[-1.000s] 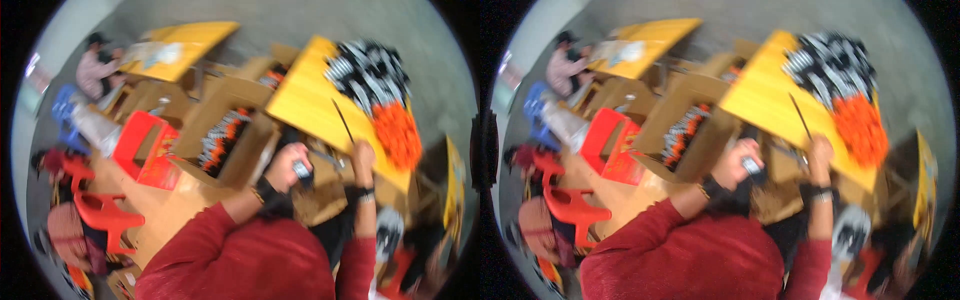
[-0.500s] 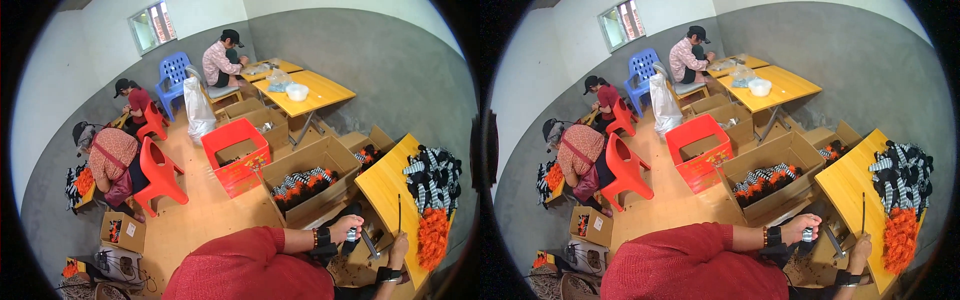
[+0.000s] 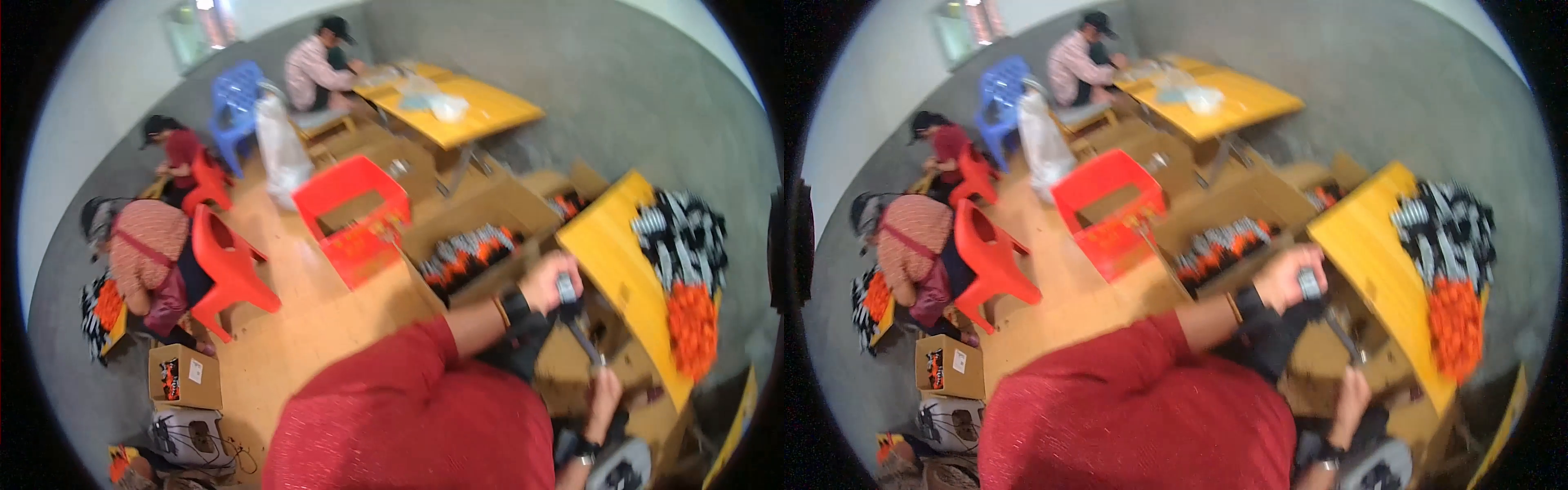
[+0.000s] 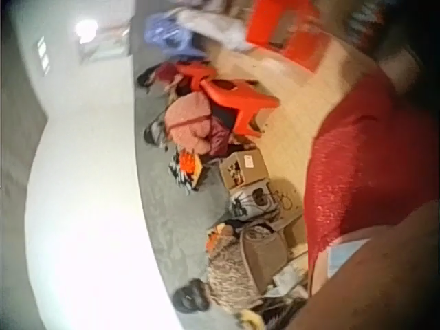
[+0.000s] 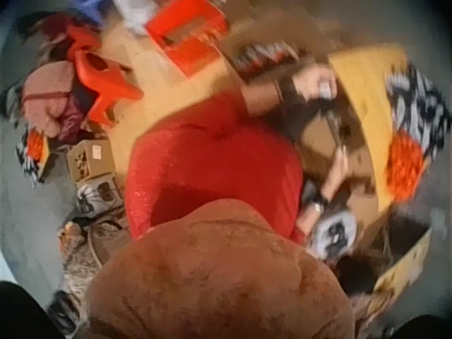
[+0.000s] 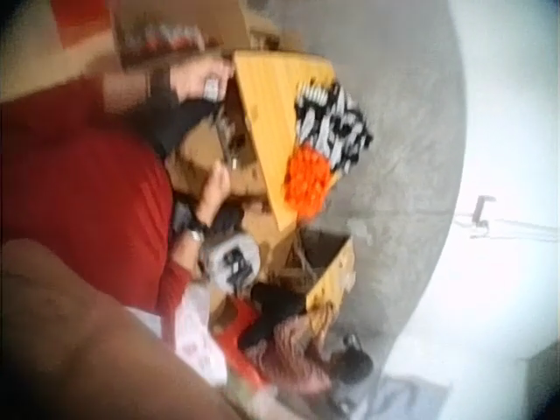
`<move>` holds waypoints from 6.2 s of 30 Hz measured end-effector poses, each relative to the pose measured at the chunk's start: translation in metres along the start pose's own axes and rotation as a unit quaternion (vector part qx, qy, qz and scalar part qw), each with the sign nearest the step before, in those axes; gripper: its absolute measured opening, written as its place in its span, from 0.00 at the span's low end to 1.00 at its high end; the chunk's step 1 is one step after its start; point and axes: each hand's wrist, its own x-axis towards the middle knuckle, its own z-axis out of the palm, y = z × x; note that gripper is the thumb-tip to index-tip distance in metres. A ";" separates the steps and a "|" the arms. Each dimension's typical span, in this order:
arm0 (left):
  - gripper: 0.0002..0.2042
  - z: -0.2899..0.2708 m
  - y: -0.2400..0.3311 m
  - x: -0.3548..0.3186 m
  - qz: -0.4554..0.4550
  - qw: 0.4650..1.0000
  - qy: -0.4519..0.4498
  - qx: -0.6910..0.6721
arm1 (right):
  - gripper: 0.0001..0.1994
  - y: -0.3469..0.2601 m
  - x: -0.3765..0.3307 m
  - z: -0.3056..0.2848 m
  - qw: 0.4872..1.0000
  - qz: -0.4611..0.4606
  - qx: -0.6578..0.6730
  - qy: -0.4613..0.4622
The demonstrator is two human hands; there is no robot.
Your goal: The person assembles small toy-like components by attaching striped tubes to orange pom-pom bases.
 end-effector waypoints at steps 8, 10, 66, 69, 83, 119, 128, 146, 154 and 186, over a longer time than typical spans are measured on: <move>0.07 0.034 0.034 0.000 -0.076 0.995 0.056 -0.040 | 0.09 -0.073 -0.022 0.029 0.965 -0.169 -0.191 -0.055; 0.07 0.036 0.031 0.002 -0.074 0.996 0.039 -0.006 | 0.08 -0.082 -0.028 0.034 0.953 -0.210 -0.214 -0.026; 0.12 0.060 -0.028 0.000 -0.032 0.988 -0.058 0.138 | 0.08 -0.102 -0.023 0.032 0.934 -0.200 -0.293 -0.047; 0.17 0.053 -0.039 -0.005 -0.074 0.992 -0.049 0.093 | 0.08 -0.101 -0.021 0.038 0.946 -0.179 -0.267 -0.043; 0.14 0.045 0.001 0.007 -0.017 0.996 -0.023 0.087 | 0.07 -0.112 -0.048 0.019 0.917 -0.214 -0.336 -0.023; 0.10 0.027 -0.041 -0.003 -0.090 0.992 0.024 0.081 | 0.11 -0.084 -0.009 0.064 0.949 -0.146 -0.274 -0.050; 0.08 0.036 -0.064 -0.021 -0.138 0.987 -0.002 0.079 | 0.10 -0.073 -0.005 0.063 0.993 0.040 0.084 -0.067; 0.09 0.030 -0.045 0.002 0.012 0.998 0.027 0.051 | 0.12 -0.068 -0.012 0.054 0.994 0.022 -0.026 -0.102; 0.13 0.033 -0.071 -0.023 -0.104 0.993 0.012 0.061 | 0.12 -0.073 -0.003 0.067 0.990 0.081 0.091 -0.070; 0.20 0.029 -0.028 0.001 -0.068 0.996 0.051 0.025 | 0.12 -0.073 -0.020 0.048 0.982 0.079 0.070 -0.155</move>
